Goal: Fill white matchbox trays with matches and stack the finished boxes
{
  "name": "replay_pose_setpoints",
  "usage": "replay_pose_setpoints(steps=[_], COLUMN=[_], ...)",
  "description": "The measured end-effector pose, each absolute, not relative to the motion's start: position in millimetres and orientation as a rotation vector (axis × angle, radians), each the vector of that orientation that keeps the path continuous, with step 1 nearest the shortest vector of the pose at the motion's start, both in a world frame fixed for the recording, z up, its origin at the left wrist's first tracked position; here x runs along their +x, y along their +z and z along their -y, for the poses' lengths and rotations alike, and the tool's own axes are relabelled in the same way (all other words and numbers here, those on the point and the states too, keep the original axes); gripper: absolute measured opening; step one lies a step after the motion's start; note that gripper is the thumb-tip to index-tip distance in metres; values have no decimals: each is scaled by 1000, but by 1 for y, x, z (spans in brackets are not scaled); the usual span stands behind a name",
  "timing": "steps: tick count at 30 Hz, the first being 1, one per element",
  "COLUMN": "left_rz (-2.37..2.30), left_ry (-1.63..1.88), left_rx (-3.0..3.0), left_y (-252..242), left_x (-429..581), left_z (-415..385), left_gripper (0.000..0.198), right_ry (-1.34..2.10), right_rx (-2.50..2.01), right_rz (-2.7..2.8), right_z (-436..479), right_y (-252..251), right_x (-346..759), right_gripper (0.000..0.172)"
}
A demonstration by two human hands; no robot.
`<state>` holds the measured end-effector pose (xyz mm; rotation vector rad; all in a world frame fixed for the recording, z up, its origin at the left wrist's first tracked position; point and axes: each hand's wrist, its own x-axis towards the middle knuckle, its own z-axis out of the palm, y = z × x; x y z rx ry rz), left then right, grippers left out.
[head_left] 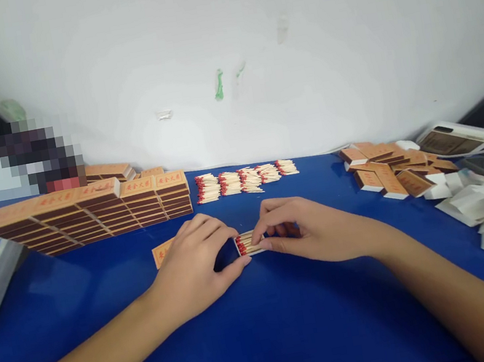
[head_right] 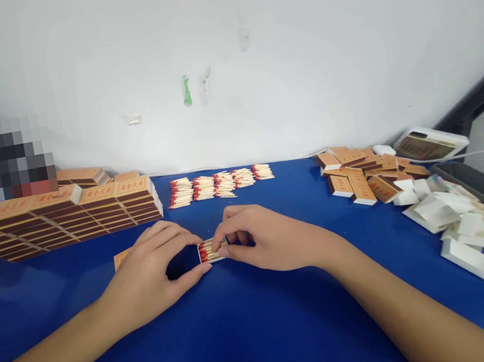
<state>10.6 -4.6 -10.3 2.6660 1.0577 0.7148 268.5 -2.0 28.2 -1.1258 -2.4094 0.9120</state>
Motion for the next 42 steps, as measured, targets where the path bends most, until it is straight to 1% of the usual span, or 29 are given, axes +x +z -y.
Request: replay_pose_setpoints(steps=[3,5,7,8,10,18,22,28,32,34,37,42], left_rz=[-1061,-1062,-1059,-1059,-1060,-1064,-1064,-1065,-1063,-1066,-1066,-1058], left_ry=[712,709,709,709,711,706,711,701,704,706,706,718], left_rx=[2666,2662,2657,2655,2653,2645,2650,2645,2651,2655,2660,2662], left_y=[-10,-9,-9,-9,-9,-9,-9,-9,-9,-9,-9,-9], left_x=[11,11,11,11,11,10,11,11,10,10,11,12], left_z=[4,5,5,5,5,6,5,5,5,5,6,6], left_gripper=[22,21,20,20,21,21,22,21,22,22,21,19], right_ry=[748,493,174,76,17,15,3,29,185,353,580,622], right_rx=[-1212,-1335,-1500,-1553,-1588,-1582,-1570,-1570,-1401,-1282,-1150,-1105], right_rz=[2317,2218,2149,2118,2126,2213,2216,2239,2254,2313,2408,2467], right_z=[-7,-22,-40,-49,-64,-81,-82,-76,-47,-25,4,20], right_y=[28,23,13,8,-3,-26,-29,-21,0,11,19,16], right_x=[281,299,323,336,357,372,370,362,325,299,266,246], right_gripper=[20,22,20,20,19,18,18,13,17,19,15,18])
